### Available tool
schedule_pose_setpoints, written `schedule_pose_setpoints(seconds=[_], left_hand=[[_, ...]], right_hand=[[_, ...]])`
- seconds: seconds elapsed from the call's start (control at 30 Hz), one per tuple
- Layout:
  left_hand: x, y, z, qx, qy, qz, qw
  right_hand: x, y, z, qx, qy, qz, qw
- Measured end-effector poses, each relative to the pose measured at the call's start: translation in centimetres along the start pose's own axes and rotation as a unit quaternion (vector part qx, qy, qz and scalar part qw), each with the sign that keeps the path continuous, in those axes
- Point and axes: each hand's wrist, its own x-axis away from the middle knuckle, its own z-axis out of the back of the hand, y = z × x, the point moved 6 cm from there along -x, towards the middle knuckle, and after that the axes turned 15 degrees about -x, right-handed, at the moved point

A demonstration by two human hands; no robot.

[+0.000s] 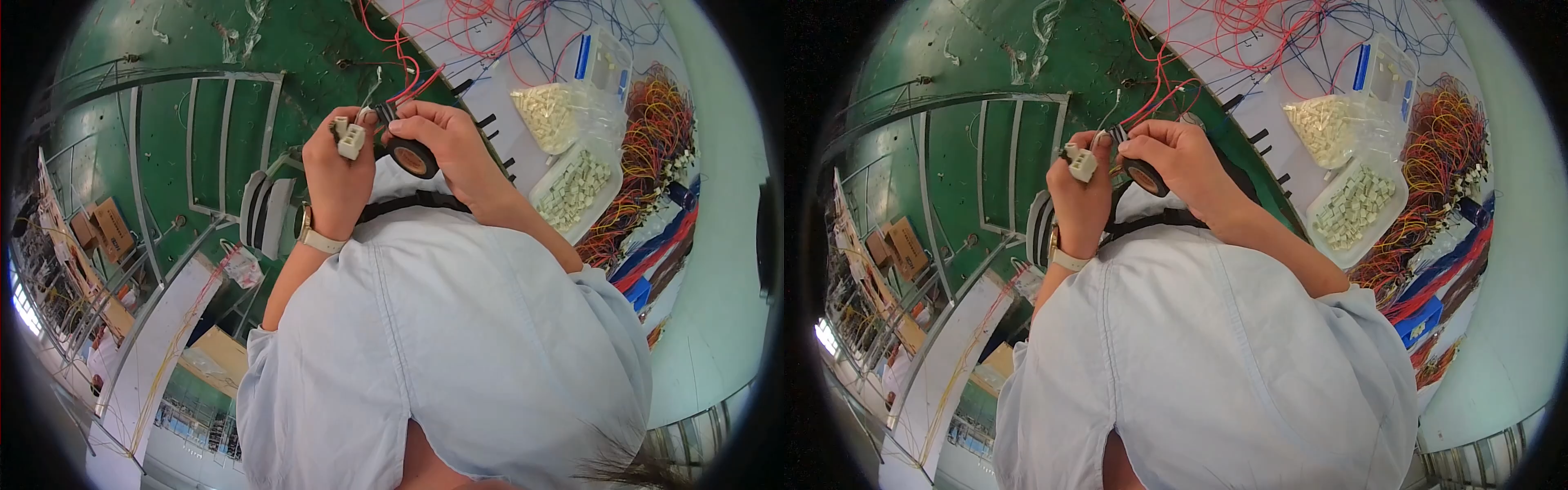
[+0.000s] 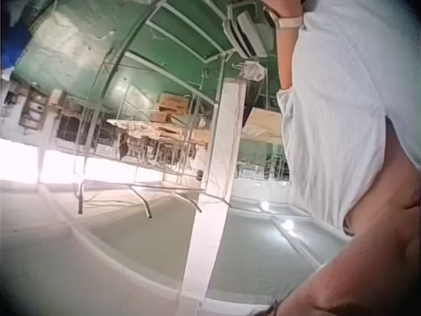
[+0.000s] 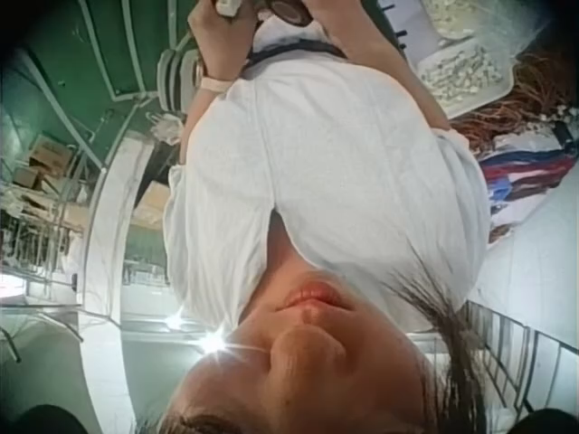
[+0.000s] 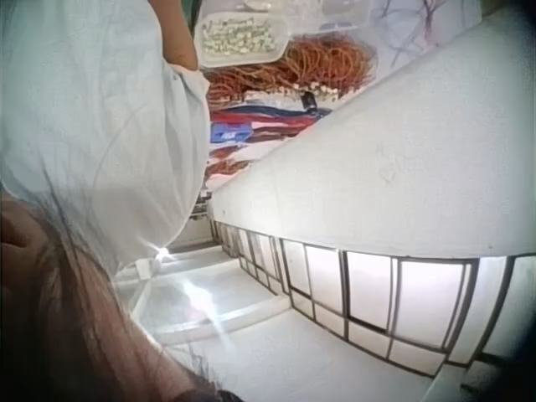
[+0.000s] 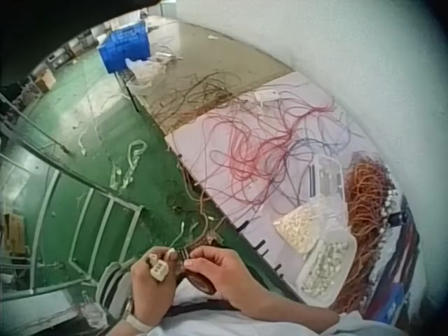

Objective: Assembling a wire harness by inserting wires into connectors and securing them with electrical tape.

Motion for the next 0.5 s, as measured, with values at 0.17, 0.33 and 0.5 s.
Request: schedule_pose_setpoints(seconds=[0.17,0.33,0.5], left_hand=[[0.2,-0.8,-0.7,0.153,-0.092,0.108,0.978],[0.6,-0.8,-1.2,0.198,-0.114,0.138,0.964],[0.7,-0.7,-1.1,0.206,-0.109,0.130,0.964]], right_hand=[[-0.4,-0.2,0.6,0.084,0.014,0.070,0.994],[-0.5,-1.2,0.6,0.230,0.014,0.130,0.964],[-1.1,-0.9,0.8,0.241,0.009,0.130,0.962]])
